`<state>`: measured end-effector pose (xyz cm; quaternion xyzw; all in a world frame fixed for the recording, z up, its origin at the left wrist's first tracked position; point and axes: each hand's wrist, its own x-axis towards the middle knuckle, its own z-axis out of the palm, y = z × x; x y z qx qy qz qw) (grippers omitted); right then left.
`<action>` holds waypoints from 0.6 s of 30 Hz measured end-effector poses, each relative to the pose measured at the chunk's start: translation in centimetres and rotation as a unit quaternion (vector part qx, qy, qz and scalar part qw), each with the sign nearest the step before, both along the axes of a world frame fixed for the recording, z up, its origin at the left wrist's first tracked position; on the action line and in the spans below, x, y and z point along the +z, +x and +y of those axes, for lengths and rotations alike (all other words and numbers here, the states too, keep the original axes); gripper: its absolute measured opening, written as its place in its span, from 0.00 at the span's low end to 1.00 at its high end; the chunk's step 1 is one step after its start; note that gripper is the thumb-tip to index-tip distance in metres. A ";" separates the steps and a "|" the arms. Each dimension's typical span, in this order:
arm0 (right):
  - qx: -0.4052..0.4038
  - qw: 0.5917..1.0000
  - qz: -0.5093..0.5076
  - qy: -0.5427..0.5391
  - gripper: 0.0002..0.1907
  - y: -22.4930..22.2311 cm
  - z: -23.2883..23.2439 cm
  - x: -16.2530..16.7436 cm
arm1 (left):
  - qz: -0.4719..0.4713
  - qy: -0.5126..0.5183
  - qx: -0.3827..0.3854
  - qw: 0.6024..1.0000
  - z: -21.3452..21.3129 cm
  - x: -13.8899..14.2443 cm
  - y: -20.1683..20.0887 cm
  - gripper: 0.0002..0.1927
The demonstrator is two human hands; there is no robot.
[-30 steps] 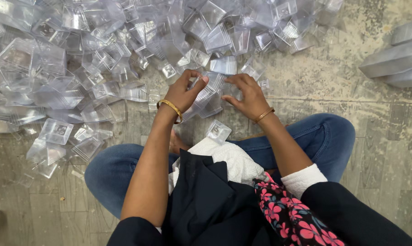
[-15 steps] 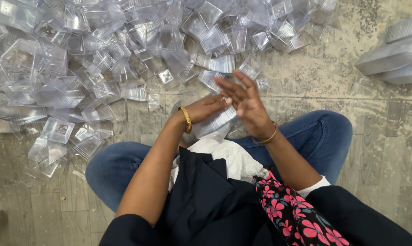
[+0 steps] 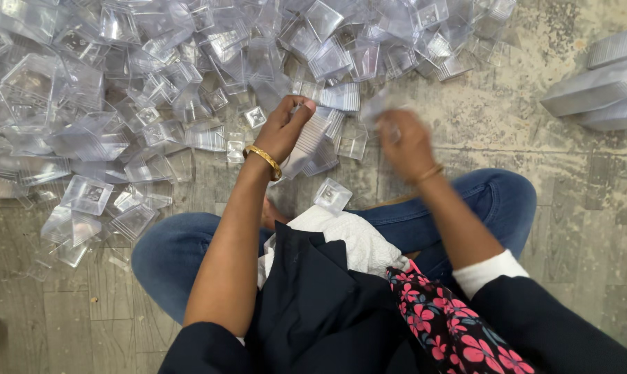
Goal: The person sits on the floor among a large pile of small clear plastic cups and repeatedly picks up cups one at a time, fitting them together to build nested stacks and setting completed stacks aside on the floor.
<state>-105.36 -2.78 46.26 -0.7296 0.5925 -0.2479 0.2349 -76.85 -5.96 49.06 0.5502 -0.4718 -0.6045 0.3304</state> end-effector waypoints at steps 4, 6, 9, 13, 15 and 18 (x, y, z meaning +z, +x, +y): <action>0.144 0.969 0.177 -0.095 0.08 4.2 3.2 -0.8 | -0.074 0.001 -0.009 0.997 0.3 0.5 0.3 0.25; 0.135 0.972 0.151 -0.122 0.11 4.4 3.0 -1.0 | -0.109 -0.018 -0.024 0.994 0.7 0.6 0.6 0.26; 0.033 0.999 -0.024 0.007 0.14 2.8 1.7 -0.2 | -0.177 -0.032 -0.079 0.981 1.4 0.4 0.5 0.29; -0.070 0.911 -0.358 0.195 0.13 1.7 1.3 1.4 | -0.127 -0.021 -0.179 0.975 2.2 -0.5 -1.5 0.33; -0.057 0.870 -0.411 0.267 0.17 2.0 1.5 1.5 | -0.065 -0.044 -0.212 0.974 2.4 -0.9 -2.1 0.33; -0.061 0.868 -0.419 0.260 0.22 2.7 1.0 0.5 | -0.026 -0.089 -0.196 0.976 2.3 -1.1 -2.0 0.28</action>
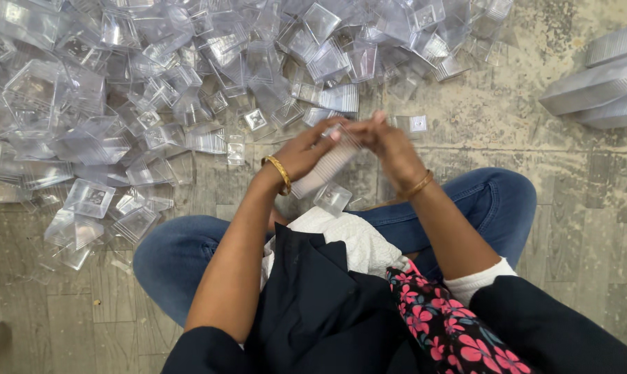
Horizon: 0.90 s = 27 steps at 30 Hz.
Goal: The person sits on the floor among a large pile of small clear plastic cups and repeatedly picks up cups one at a time, fitting them together to build nested stacks and setting completed stacks aside on the floor.
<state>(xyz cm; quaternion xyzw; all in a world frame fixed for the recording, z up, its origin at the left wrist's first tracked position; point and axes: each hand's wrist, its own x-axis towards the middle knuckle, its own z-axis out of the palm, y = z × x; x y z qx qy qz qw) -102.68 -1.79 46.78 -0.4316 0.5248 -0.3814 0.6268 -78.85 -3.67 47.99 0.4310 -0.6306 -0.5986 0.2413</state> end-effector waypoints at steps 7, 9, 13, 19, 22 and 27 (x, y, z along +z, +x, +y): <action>-0.084 0.946 0.305 -0.079 0.14 1.6 -6.4 -5.5 | -0.050 0.084 0.170 0.981 -1.1 1.2 2.0 0.24; -0.081 0.966 0.242 -0.038 0.14 1.7 -7.0 -6.2 | -0.058 0.073 0.179 0.979 -1.0 1.5 2.2 0.25; -0.084 0.963 0.242 -0.080 0.12 -0.5 -5.2 -4.7 | -0.095 0.058 0.162 0.981 -0.8 1.7 2.1 0.28; -0.089 0.923 0.331 -0.174 0.12 -3.9 -2.3 0.3 | -0.110 0.039 0.125 0.985 -0.4 0.7 1.4 0.31; -0.083 0.979 0.159 -0.093 0.14 -3.6 -1.9 2.4 | -0.099 0.031 0.090 0.991 -0.2 -0.2 1.1 0.31; 0.052 0.992 0.106 -0.048 0.17 -2.0 -0.4 4.8 | 0.024 -0.003 -0.021 0.999 0.4 -1.1 -0.3 0.34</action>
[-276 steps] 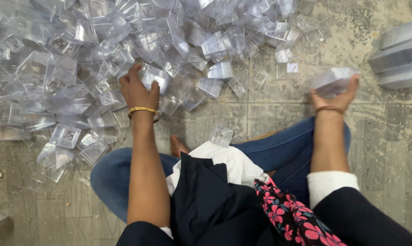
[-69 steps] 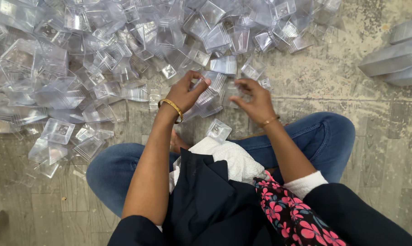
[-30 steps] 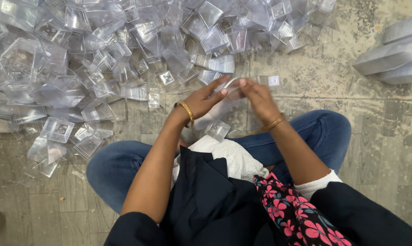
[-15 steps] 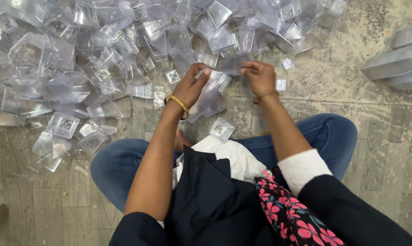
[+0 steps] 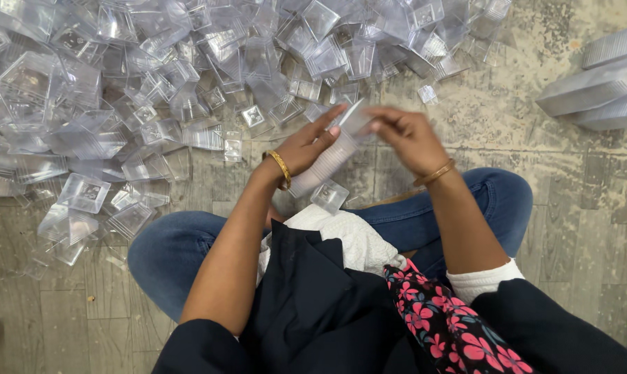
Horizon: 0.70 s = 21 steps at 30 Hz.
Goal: The person sits on the floor among a large pile of small clear plastic cups and repeatedly picks up cups one at a time, fitting them together to build nested stacks and setting completed stacks aside on the floor.
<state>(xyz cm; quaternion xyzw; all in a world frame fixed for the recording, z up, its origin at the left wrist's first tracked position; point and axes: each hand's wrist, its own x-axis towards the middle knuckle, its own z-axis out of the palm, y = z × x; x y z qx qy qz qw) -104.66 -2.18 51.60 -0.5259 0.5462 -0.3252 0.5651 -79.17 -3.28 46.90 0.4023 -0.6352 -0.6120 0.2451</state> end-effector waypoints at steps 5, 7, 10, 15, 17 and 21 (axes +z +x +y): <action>-0.019 0.995 -0.066 -0.071 0.17 1.6 0.6 2.1 | 0.053 0.117 0.048 0.991 0.1 1.8 0.1 0.31; -0.044 0.983 -0.025 -0.176 0.20 2.2 1.0 3.3 | 0.166 0.239 0.069 0.954 0.1 2.9 0.7 0.33; -0.007 0.960 0.075 -0.268 0.27 3.2 2.1 5.3 | 0.230 0.313 0.077 0.918 -0.1 4.1 1.2 0.35; 0.147 0.881 0.217 -0.393 0.39 5.6 3.4 6.6 | 0.250 0.345 0.079 0.901 0.2 3.6 0.9 0.38; 0.142 0.816 0.261 -0.496 0.44 6.5 4.1 5.3 | 0.301 0.325 0.067 0.894 0.7 2.8 0.4 0.39; 0.088 0.919 0.125 -0.364 0.44 4.4 6.1 0.0 | 0.268 0.343 0.102 0.895 1.2 1.9 -0.8 0.42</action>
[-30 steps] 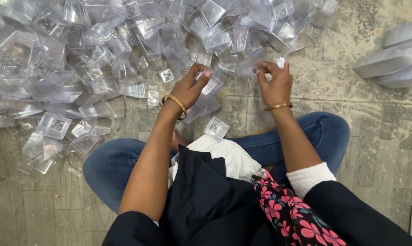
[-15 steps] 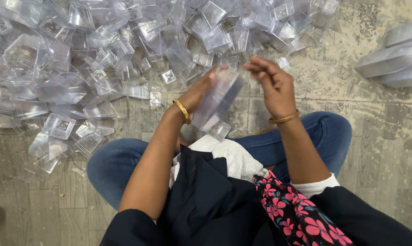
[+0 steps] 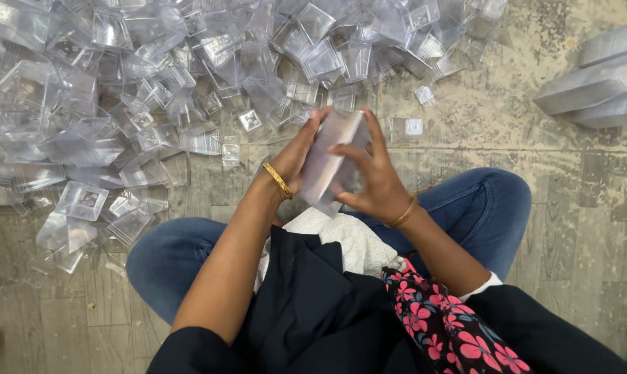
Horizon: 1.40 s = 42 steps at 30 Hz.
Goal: The person sits on the floor among a large pile of small clear plastic cups and repeatedly picks up cups one at a time, fitting them together to build nested stacks and setting completed stacks aside on the floor.
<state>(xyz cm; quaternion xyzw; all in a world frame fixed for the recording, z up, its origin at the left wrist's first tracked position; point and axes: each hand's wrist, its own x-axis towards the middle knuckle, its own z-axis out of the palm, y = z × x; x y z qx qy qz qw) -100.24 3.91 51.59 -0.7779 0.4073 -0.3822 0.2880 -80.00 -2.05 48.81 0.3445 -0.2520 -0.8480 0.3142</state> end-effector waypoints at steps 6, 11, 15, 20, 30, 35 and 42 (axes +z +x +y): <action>-0.318 0.784 -0.500 0.184 0.37 -17.2 -4.2 -9.7 | -0.144 -0.056 0.158 0.975 -2.1 1.1 2.8 0.32; -0.465 0.657 -0.565 0.182 0.30 -32.3 -10.5 -12.9 | -0.156 -0.053 0.199 0.966 -2.9 2.2 3.8 0.20; -0.662 0.634 -0.347 0.199 0.27 -37.5 -13.9 -11.6 | -0.141 -0.044 0.187 0.971 -2.8 2.5 3.6 0.19; -0.712 0.627 -0.240 0.206 0.21 -38.5 -16.7 -10.0 | -0.169 -0.050 0.221 0.959 -3.2 1.4 3.5 0.18; -0.198 0.976 0.088 0.020 0.09 -6.9 -7.8 -12.3 | -0.580 -0.512 0.048 0.633 -0.7 -5.1 0.5 0.15; -0.255 0.950 0.094 0.156 0.14 -1.7 -9.6 -10.1 | -0.444 -0.389 0.100 0.801 -1.7 -3.8 2.1 0.06; -0.230 0.894 -0.263 0.282 0.12 -6.4 -7.1 -9.2 | -0.439 -0.479 0.019 0.760 -1.2 -1.2 1.9 0.15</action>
